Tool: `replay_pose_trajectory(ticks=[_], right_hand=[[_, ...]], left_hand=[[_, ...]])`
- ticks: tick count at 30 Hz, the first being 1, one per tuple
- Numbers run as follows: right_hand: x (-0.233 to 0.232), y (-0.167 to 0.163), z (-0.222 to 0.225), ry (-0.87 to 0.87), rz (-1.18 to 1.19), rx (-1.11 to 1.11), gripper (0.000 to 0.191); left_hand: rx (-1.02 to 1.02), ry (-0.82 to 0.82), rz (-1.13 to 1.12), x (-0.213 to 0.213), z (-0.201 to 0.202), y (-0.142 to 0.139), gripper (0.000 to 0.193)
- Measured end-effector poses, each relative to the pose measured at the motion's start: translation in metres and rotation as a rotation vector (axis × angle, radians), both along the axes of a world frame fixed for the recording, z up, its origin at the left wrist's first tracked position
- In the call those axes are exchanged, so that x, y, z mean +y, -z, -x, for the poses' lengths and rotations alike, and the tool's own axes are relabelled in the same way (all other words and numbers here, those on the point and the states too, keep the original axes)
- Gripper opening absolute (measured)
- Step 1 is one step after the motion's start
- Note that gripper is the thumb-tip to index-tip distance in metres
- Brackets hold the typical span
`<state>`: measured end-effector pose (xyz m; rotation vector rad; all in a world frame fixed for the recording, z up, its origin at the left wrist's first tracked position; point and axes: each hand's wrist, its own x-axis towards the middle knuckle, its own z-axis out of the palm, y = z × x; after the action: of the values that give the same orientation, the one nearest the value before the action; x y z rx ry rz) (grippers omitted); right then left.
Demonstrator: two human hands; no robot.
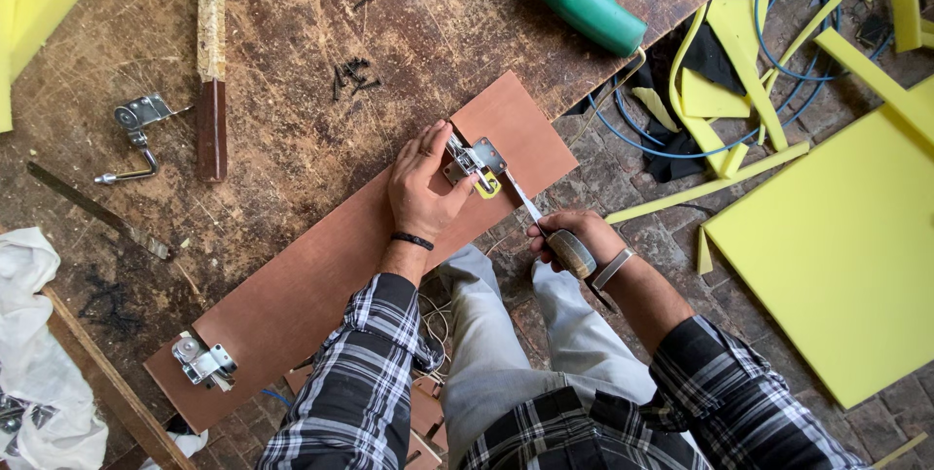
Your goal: The person installs metal hardware onto rectangular wooden boards. They position the hardware, use a hammer to tap it into place, and then secure it with screws using a power drill. The person repeats this process for multiple boards.
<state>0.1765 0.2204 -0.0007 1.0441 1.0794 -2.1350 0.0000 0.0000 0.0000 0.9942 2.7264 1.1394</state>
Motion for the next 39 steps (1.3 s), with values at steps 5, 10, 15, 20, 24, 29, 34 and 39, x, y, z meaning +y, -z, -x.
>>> replay_pose_trajectory(ticks=[5, 10, 15, 20, 24, 29, 34, 39], right_hand=[[-0.001, -0.005, 0.001, -0.011, -0.012, 0.000, 0.028], [0.000, -0.011, 0.004, -0.038, -0.039, -0.031, 0.030], [0.001, -0.012, 0.006, -0.026, -0.002, -0.038, 0.030], [-0.010, -0.013, 0.001, -0.108, 0.042, 0.041, 0.029], [-0.029, -0.012, -0.001, -0.147, 0.050, 0.019, 0.030], [-0.044, -0.003, 0.002, -0.029, 0.102, -0.046, 0.029], [-0.047, -0.001, 0.005, -0.009, 0.153, -0.044, 0.030], [-0.048, -0.007, 0.006, -0.024, 0.123, -0.085, 0.029]], left_hand=[[0.005, 0.009, -0.004, -0.002, 0.001, 0.003, 0.077], [0.010, -0.002, 0.006, -0.001, 0.002, 0.002, 0.077], [-0.001, -0.001, -0.005, -0.001, 0.004, 0.002, 0.078], [-0.008, -0.007, 0.005, -0.003, 0.004, 0.000, 0.078], [-0.015, 0.006, -0.042, -0.004, 0.005, -0.003, 0.075], [-0.012, 0.020, -0.078, -0.005, 0.007, -0.005, 0.070], [-0.022, 0.020, -0.082, -0.005, 0.007, -0.005, 0.069], [-0.028, 0.015, -0.072, -0.006, 0.007, -0.003, 0.070]])
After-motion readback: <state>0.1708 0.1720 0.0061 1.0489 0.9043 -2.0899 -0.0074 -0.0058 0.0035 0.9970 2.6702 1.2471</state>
